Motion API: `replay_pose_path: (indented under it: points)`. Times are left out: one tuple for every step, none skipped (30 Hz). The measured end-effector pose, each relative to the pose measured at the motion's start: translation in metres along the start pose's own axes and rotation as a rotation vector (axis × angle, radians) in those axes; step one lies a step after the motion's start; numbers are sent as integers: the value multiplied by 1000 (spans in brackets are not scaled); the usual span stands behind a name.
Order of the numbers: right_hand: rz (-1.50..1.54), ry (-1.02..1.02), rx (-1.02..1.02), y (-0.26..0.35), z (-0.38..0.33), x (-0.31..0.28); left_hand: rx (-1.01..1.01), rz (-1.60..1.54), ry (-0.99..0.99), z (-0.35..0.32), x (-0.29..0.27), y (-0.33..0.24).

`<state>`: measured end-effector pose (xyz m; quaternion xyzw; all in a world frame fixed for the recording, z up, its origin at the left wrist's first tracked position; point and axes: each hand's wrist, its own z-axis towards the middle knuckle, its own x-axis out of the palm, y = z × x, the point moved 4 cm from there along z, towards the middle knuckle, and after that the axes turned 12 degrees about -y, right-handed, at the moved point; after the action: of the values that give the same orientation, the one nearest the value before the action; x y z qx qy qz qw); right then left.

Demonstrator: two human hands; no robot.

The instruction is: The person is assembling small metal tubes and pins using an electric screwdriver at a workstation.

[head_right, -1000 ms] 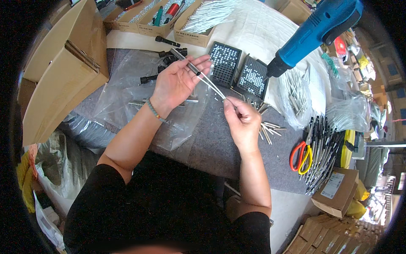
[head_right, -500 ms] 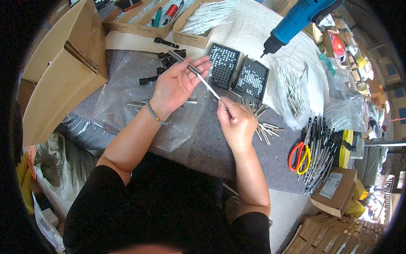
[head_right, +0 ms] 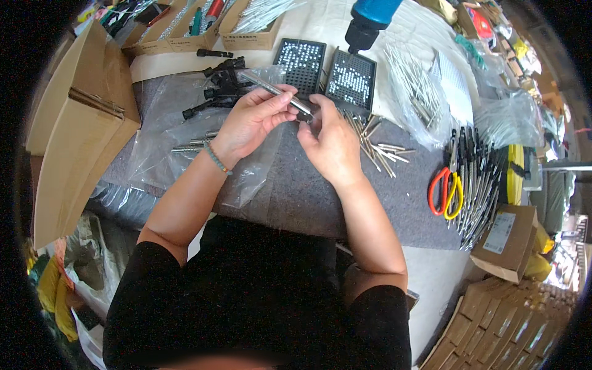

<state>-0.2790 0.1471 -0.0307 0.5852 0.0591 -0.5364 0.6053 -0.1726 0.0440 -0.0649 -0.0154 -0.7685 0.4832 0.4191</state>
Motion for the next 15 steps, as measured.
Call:
replay_pose_path:
  points:
    - [84, -5, -43, -1, 0, 0, -9, 55, 29, 0, 3, 3]
    - [170, -8, -90, -3, 2, 1, -15, 109, 55, -1, 4, 5]
    - [263, 64, -54, -8, 3, 1, -24, 117, 57, -1, 4, 6]
    - [268, 58, -44, -14, 3, -5, -6, 147, 37, -2, 4, 7]
    - [143, 46, -166, -15, 3, -12, 17, 176, 13, -2, 2, 6]
    - [17, 32, -287, -14, 5, -19, 16, 183, 12, -2, 2, 5]
    - [-56, 123, -263, -14, 4, -26, 26, 189, -7, -2, 1, 4]
    - [-53, 118, -258, -20, 5, -31, 33, 194, -22, -1, 1, 3]
    - [-70, 199, -221, -27, 6, -30, 31, 200, -19, 0, 2, 3]
    - [-87, 280, -186, -31, 7, -28, 27, 178, -15, 2, 2, 2]
    - [-84, 206, -237, -30, 8, -28, 20, 156, -11, 3, 2, 3]
    - [-80, 201, -234, -29, 8, -27, 20, 162, -8, 4, 1, 2]
    - [-36, 146, -236, -25, 9, -28, 19, 148, -6, 4, 1, 0]
    - [9, 93, -242, -20, 10, -29, 22, 134, -7, 3, 0, -1]
    - [17, 90, -249, -16, 10, -27, 31, 140, -10, 4, -1, -3]
